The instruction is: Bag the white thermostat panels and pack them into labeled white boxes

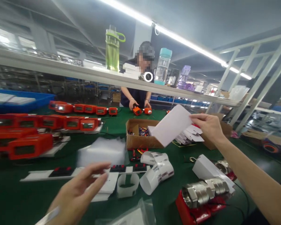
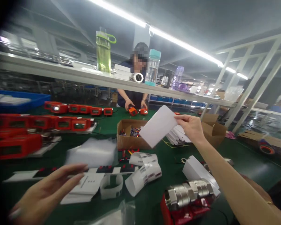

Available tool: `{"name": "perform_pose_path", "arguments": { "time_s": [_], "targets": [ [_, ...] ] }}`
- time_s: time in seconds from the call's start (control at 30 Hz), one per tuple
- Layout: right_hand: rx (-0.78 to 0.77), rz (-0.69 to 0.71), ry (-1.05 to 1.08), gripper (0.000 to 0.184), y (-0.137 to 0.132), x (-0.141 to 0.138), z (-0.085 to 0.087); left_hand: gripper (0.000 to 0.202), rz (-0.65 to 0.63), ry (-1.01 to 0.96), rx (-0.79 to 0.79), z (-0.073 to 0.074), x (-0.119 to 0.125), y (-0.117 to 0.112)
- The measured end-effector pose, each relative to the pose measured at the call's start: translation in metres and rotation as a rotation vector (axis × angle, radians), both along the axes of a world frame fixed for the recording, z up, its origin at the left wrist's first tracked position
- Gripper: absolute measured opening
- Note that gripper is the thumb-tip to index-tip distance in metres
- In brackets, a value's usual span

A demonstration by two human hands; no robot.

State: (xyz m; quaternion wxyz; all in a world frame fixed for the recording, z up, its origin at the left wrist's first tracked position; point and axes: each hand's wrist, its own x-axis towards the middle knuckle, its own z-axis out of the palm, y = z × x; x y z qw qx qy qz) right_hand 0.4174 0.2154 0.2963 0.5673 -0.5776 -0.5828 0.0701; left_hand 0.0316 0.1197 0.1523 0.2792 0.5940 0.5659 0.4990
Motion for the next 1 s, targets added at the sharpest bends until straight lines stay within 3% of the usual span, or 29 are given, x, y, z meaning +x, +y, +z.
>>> {"name": "perform_pose_path", "arguments": {
  "time_s": [0.13, 0.2, 0.27, 0.33, 0.4, 0.47, 0.63, 0.83, 1.0],
  "targets": [
    [0.006, 0.284, -0.146, 0.016, -0.055, -0.086, -0.005, 0.056, -0.093, -0.138, 0.052, 0.037, 0.029, -0.002],
    [0.019, 0.440, -0.181, 0.014, -0.075, -0.118, -0.010, 0.065, -0.118, -0.157, 0.062, 0.047, 0.034, -0.004],
    [0.047, 0.555, -0.198, 0.012, -0.089, -0.142, -0.015, 0.058, -0.180, -0.174, -0.004, 0.050, 0.032, -0.010],
    [0.169, 0.549, -0.254, 0.012, -0.100, -0.161, -0.019, 0.047, -0.171, -0.191, -0.036, 0.050, 0.027, -0.019],
    [0.350, 0.446, -0.306, 0.012, -0.113, -0.176, -0.023, 0.042, -0.099, -0.185, -0.009, 0.048, 0.021, -0.027],
    [0.403, 0.429, -0.325, 0.009, -0.127, -0.192, -0.031, 0.037, -0.011, -0.108, 0.038, 0.046, 0.017, -0.033],
    [-0.021, 0.799, -0.266, 0.010, -0.153, -0.232, -0.060, 0.012, 0.133, 0.217, 0.132, 0.049, 0.012, -0.041],
    [-0.254, 0.778, -0.174, 0.007, -0.157, -0.252, -0.069, 0.007, 0.131, 0.329, 0.149, 0.056, 0.007, -0.048],
    [-0.408, 0.794, -0.023, 0.017, -0.152, -0.255, -0.073, 0.009, 0.181, 0.391, 0.144, 0.057, 0.006, -0.049]
  ]
}}
